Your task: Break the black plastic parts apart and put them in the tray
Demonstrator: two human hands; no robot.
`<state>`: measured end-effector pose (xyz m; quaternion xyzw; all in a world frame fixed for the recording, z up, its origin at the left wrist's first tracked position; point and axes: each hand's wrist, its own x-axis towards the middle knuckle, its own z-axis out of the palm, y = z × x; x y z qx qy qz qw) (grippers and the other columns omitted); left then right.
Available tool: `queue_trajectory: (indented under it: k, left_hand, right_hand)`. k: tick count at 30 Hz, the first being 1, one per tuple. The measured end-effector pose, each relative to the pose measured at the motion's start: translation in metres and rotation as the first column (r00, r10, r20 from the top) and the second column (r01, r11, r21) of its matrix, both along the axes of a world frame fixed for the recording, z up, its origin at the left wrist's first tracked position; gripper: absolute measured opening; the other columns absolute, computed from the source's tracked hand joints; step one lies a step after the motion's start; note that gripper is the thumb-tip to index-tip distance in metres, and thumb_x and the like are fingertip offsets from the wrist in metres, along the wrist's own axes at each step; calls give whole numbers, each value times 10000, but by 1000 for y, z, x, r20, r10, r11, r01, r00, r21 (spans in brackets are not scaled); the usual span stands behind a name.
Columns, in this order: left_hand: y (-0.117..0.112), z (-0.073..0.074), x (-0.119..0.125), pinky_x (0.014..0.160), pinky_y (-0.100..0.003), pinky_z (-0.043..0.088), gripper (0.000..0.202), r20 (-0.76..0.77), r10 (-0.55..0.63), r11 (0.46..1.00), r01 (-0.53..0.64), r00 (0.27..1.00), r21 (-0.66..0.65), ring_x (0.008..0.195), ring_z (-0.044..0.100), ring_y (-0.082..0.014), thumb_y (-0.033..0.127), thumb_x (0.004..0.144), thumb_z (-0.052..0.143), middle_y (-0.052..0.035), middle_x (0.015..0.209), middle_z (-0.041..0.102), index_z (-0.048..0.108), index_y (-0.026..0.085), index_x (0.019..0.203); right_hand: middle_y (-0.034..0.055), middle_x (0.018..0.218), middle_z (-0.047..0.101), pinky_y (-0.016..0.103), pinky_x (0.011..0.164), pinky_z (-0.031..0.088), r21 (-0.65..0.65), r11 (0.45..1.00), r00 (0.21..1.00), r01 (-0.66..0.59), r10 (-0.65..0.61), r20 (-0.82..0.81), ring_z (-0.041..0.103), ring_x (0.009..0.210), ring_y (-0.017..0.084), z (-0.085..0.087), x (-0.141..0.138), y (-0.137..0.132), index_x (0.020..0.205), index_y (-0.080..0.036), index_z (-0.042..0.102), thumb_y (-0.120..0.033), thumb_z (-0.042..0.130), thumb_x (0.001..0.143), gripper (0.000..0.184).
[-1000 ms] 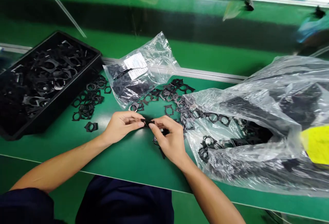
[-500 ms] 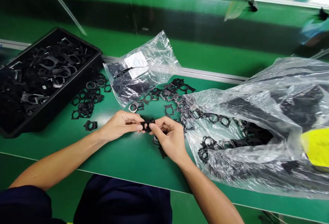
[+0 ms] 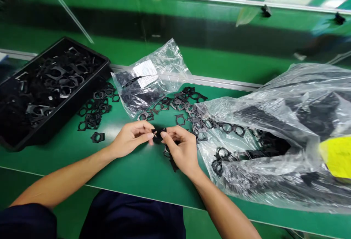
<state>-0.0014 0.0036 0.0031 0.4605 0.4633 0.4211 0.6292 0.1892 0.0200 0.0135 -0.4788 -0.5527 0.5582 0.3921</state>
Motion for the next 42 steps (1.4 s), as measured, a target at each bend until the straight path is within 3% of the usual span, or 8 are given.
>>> queue_trajectory:
  k: [7, 10, 14, 17, 20, 25, 37, 42]
  left_hand:
    - [0, -4, -3, 665, -226, 519, 264, -137, 14, 989, 6, 991, 150, 753, 659, -132, 361, 856, 755, -61, 884, 722, 740, 150, 1013]
    - [1, -4, -2, 625, -218, 506, 241, -126, -8, 994, 22, 992, 106, 711, 639, -121, 360, 860, 745, -50, 848, 692, 739, 146, 971]
    - [-1, -6, 0, 673, -226, 537, 286, 34, 93, 996, -93, 995, -5, 746, 674, -132, 402, 842, 764, -26, 841, 677, 620, 163, 906]
    - [-2, -8, 0, 712, -236, 548, 307, 98, 89, 996, -87, 991, -27, 767, 685, -132, 394, 834, 776, -16, 865, 675, 575, 185, 935]
    - [-2, -7, -2, 734, -227, 538, 293, 43, 37, 998, -39, 998, 40, 811, 680, -133, 358, 830, 784, -28, 902, 688, 630, 189, 1013]
    - [-1, -5, -3, 738, -234, 543, 263, 10, 30, 996, -31, 999, 86, 799, 678, -142, 392, 835, 781, -37, 847, 714, 691, 160, 922]
    - [4, -5, -6, 722, -235, 536, 271, 88, 17, 999, -19, 996, 28, 779, 684, -139, 375, 799, 819, -48, 840, 738, 706, 154, 907]
    - [6, -6, -7, 702, -249, 541, 298, 155, 10, 997, 2, 988, -79, 741, 704, -152, 373, 770, 843, -60, 819, 762, 713, 147, 915]
  right_hand:
    - [26, 681, 675, 273, 573, 512, 153, 974, 969, -166, 132, 211, 618, 612, 154, -4, 4, 2, 820, -192, 781, -358, 716, 898, 194]
    - [39, 751, 721, 291, 631, 564, 94, 986, 982, -137, 123, 143, 660, 655, 165, -5, 2, -2, 870, -190, 768, -418, 741, 877, 230]
    - [53, 909, 742, 332, 723, 610, 122, 983, 988, -139, 129, 89, 706, 775, 193, -6, -1, -4, 1057, -216, 741, -463, 836, 778, 384]
    - [51, 856, 723, 311, 676, 574, 191, 967, 977, -171, 142, 158, 681, 748, 184, -4, 0, -2, 929, -217, 751, -425, 753, 873, 216]
    - [44, 777, 703, 299, 648, 532, 230, 957, 965, -176, 122, 231, 651, 707, 175, -1, 1, 0, 811, -210, 728, -370, 669, 941, 214]
    - [25, 753, 668, 290, 648, 516, 269, 953, 969, -136, 72, 234, 620, 671, 155, 1, 2, -2, 806, -210, 712, -308, 672, 936, 167]
    - [54, 799, 727, 331, 678, 544, 245, 958, 981, -152, 116, 156, 667, 726, 191, 2, 2, -3, 834, -217, 752, -333, 717, 909, 142]
    - [43, 803, 693, 280, 582, 506, 78, 985, 988, -156, 156, 2, 628, 681, 158, 2, 2, 0, 818, -210, 757, -434, 762, 862, 228]
